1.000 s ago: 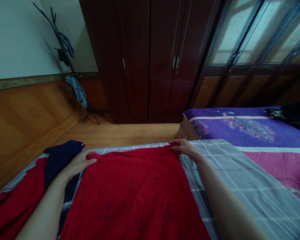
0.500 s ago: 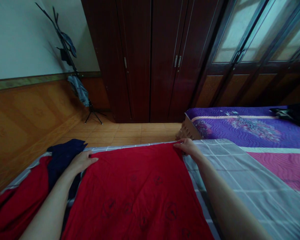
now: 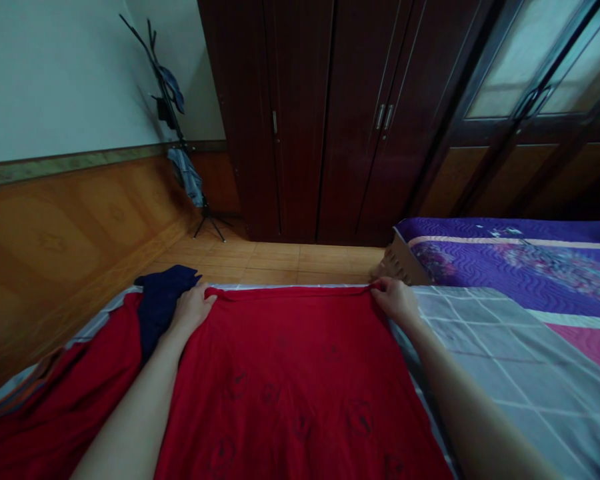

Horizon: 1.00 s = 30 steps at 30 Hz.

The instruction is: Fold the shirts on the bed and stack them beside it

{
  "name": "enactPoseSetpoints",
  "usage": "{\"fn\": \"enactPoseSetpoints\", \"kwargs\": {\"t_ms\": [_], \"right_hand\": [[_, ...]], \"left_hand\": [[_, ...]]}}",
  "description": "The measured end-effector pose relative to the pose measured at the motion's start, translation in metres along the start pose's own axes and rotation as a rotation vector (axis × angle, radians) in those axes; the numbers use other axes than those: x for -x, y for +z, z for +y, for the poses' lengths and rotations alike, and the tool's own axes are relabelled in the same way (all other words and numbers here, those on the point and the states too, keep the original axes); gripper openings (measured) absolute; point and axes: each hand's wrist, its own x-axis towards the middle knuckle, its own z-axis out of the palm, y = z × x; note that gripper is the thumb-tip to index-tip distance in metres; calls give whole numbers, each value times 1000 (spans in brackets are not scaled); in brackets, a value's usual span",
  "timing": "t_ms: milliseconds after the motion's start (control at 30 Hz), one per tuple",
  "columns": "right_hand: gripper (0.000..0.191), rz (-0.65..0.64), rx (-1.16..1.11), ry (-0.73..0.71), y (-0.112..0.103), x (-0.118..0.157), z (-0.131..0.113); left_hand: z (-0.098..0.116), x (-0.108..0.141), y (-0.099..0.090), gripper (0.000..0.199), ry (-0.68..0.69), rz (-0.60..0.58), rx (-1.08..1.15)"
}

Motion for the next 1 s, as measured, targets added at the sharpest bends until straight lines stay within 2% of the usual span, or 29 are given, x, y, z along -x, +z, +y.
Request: {"fn": "enactPoseSetpoints", "kwargs": {"t_ms": [133, 200, 267, 333, 400, 467, 500, 600, 667, 733, 800, 833, 867, 900, 967, 1000], "right_hand": [[34, 50, 42, -84, -11, 6, -14], [46, 62, 25, -193, -18, 13, -31], [48, 5, -15, -348, -19, 28, -54], [44, -145, -76, -548, -12, 47, -77], [47, -344, -130, -771, 2, 63, -90], [54, -411, -75, -852, 15, 69, -88], [55, -383, -18, -817, 20, 67, -81], [56, -195, 136, -550, 24, 51, -56], [61, -118, 168, -421, 24, 45, -50], [65, -92, 175, -442, 26, 49, -55], [65, -145, 154, -621, 29, 58, -66], [63, -183, 148, -704, 31, 61, -69], [60, -210, 153, -740, 31, 63, -70], [58, -216, 169, -717, 31, 62, -69], [60, -165, 221, -550, 28, 58, -64], [61, -128, 242, -459, 26, 55, -61]], "left_hand": [[10, 6, -10, 23, 23, 29, -82], [29, 14, -17, 30, 69, 73, -87], [58, 27, -19, 30, 210, 42, -3], [87, 43, -12, 28, 461, -170, 170], [104, 55, 1, 31, 691, -357, 228], [101, 57, 14, 40, 773, -396, 134], [93, 55, 19, 45, 744, -366, 66], [62, 40, 26, 50, 511, -202, -76], [54, 35, 26, 53, 427, -134, -105], [59, 38, 28, 55, 513, -183, -88], [67, 42, 29, 56, 664, -284, -61], [69, 43, 30, 56, 697, -314, -60], [68, 43, 30, 56, 670, -312, -75], [65, 42, 29, 57, 592, -277, -104], [59, 39, 26, 60, 406, -165, -165], [58, 39, 24, 61, 364, -122, -177]]}}
